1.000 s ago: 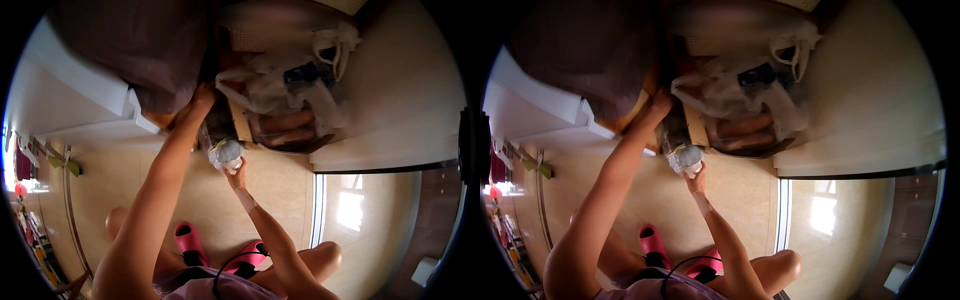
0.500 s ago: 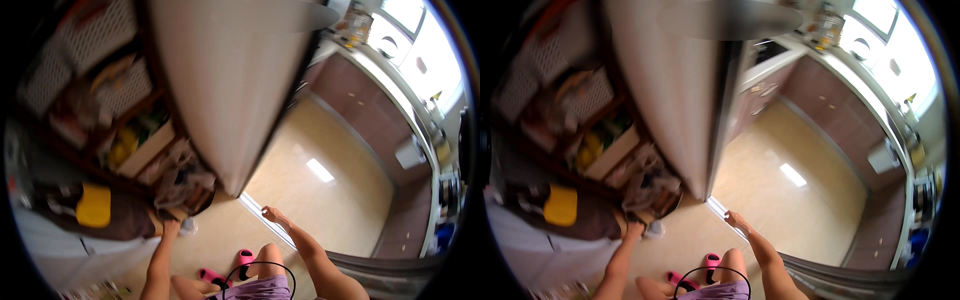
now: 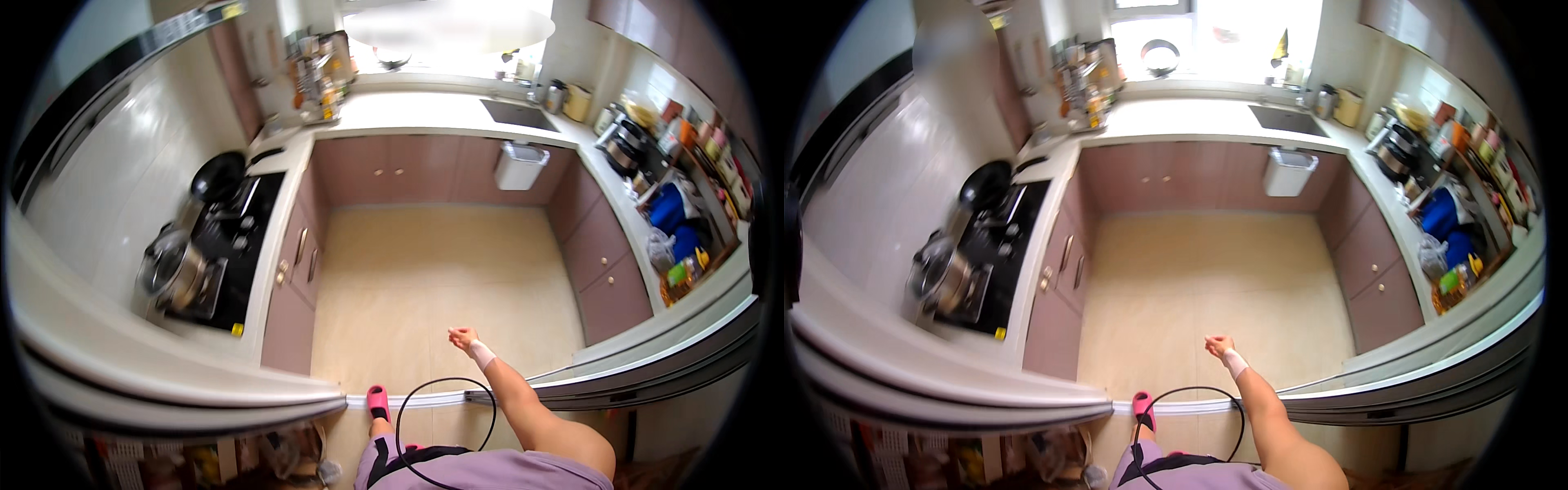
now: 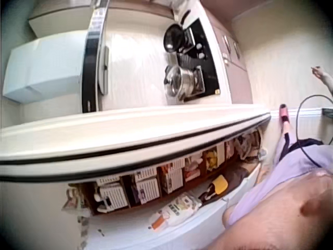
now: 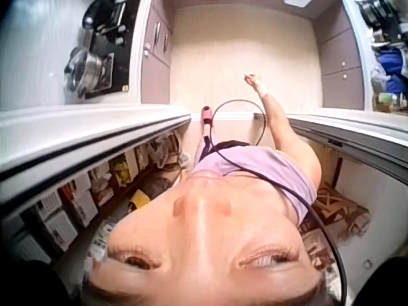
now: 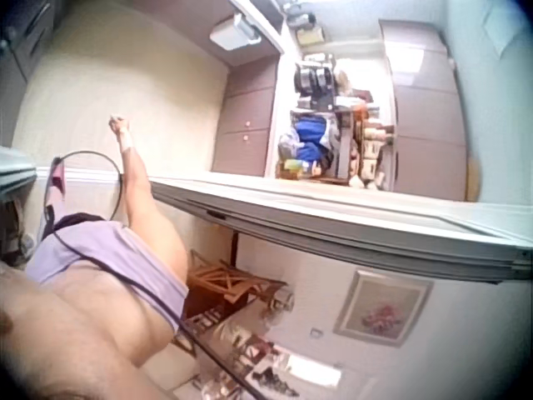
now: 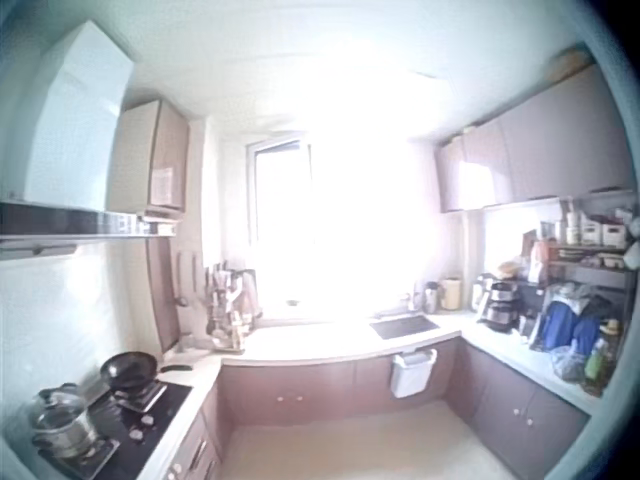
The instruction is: The person tidies various household items by picking up objects like a kettle, a pump, and clothing, then places them into cabinets or storage bins.
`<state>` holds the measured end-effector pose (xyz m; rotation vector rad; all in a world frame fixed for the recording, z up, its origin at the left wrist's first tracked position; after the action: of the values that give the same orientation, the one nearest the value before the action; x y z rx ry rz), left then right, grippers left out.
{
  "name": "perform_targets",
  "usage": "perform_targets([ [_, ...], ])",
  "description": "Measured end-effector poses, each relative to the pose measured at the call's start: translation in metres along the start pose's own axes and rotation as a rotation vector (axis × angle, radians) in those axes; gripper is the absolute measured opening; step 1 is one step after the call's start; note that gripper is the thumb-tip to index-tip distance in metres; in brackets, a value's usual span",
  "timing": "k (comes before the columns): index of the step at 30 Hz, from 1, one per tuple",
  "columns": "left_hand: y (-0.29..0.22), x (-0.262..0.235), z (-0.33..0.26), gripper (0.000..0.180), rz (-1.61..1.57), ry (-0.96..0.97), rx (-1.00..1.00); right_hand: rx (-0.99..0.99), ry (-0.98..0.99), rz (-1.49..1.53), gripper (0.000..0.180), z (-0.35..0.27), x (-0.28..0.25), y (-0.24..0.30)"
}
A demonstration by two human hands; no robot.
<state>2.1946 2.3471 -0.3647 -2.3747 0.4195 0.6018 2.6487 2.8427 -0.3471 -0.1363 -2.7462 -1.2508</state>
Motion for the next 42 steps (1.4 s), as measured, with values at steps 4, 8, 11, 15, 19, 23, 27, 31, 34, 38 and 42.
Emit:
perform_targets([
  [4,-0.092,0.018,0.08,0.017,0.155,0.168,0.13,-0.215,-0.018,0.438,0.012,0.011,-0.056,0.116],
  [8,-0.21,0.004,0.179,0.018,0.468,0.203,0.499,-0.386,-0.178,0.65,0.019,-0.005,-0.135,0.208],
  [11,-0.314,-0.017,0.311,0.028,0.416,0.342,0.21,-0.486,-0.204,0.768,0.02,-0.028,-0.189,0.241],
  [15,-0.569,-0.049,0.421,0.03,0.423,0.086,0.533,-0.542,-0.299,0.827,0.022,-0.044,-0.281,0.29],
  [19,-0.786,-0.041,0.442,0.028,0.057,-0.034,0.675,-0.579,-0.217,0.789,0.022,-0.041,-0.342,0.384],
  [23,-0.895,0.03,0.439,0.026,0.037,0.106,0.631,-0.601,-0.176,0.479,0.022,0.002,-0.375,0.532],
  [27,-0.964,0.108,0.442,0.026,-0.112,0.317,0.472,-0.619,-0.12,0.362,0.026,0.067,-0.41,0.667],
  [31,-1.013,0.157,0.47,0.026,-0.27,0.3,0.268,-0.663,-0.08,0.263,0.021,0.165,-0.442,0.777],
  [34,-1.085,0.194,0.514,0.027,-0.423,0.326,0.32,-0.688,-0.064,0.224,0.021,0.251,-0.472,0.843],
  [38,-1.221,0.222,0.547,0.028,-0.426,0.247,0.428,-0.668,-0.141,0.301,0.023,0.362,-0.524,0.914],
  [42,-1.369,0.248,0.538,0.03,-0.486,0.227,0.489,-0.555,-0.219,-0.117,0.066,0.46,-0.559,0.983],
])
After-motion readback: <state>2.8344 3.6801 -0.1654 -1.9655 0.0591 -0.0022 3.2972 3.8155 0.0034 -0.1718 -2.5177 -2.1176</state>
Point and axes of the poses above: each hand's wrist, its own z-axis towards the middle knuckle, its own x-axis out of the palm, y = z × x, the point moved 10 cm from there along z, towards the middle knuckle, and after that the axes turned 4 degrees about y, right-handed, at the moved point
